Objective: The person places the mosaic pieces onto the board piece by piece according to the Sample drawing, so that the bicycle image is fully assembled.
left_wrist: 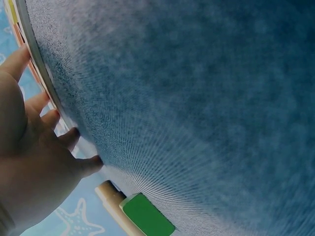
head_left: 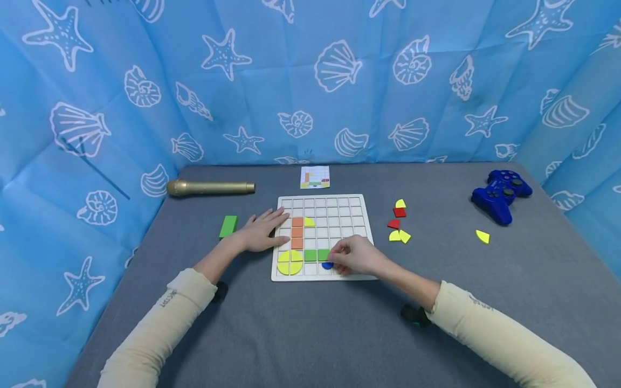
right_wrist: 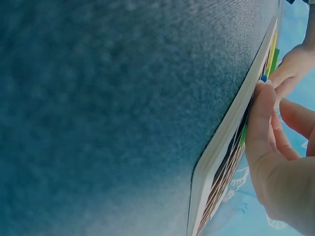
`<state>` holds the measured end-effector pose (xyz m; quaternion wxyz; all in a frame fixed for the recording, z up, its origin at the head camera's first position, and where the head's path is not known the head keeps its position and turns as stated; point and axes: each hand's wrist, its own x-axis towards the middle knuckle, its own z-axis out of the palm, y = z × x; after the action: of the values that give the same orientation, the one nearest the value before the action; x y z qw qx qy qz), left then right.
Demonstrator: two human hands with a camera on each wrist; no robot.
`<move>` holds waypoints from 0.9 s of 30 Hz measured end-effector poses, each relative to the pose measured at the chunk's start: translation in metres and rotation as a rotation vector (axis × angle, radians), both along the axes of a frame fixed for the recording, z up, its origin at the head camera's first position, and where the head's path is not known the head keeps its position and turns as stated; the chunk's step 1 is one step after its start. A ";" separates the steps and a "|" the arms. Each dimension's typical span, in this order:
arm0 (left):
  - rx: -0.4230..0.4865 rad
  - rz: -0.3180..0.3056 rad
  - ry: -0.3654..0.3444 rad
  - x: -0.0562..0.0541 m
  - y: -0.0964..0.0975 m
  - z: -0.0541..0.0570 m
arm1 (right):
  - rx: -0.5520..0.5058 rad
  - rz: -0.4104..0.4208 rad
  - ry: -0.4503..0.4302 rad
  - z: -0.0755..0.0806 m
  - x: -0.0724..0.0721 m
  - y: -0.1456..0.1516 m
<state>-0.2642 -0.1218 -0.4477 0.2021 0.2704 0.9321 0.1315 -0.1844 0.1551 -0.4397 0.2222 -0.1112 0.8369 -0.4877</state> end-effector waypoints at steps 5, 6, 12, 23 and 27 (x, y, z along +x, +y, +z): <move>-0.001 0.001 -0.004 -0.001 0.000 0.000 | -0.020 0.005 -0.004 -0.001 0.000 0.002; 0.000 0.001 -0.005 -0.001 0.000 0.000 | -0.032 0.012 -0.008 -0.001 0.000 0.003; -0.002 0.007 -0.006 -0.001 0.001 -0.002 | -0.094 0.034 -0.073 0.000 0.001 0.003; 0.010 0.003 -0.003 0.002 0.001 0.001 | -0.245 0.043 -0.281 0.000 0.000 0.010; 0.009 0.006 -0.008 0.001 0.001 0.001 | -0.282 0.064 -0.333 -0.001 0.000 0.015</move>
<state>-0.2628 -0.1208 -0.4468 0.2039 0.2680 0.9315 0.1375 -0.1845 0.1697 -0.4403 0.3548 -0.0856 0.7083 -0.6042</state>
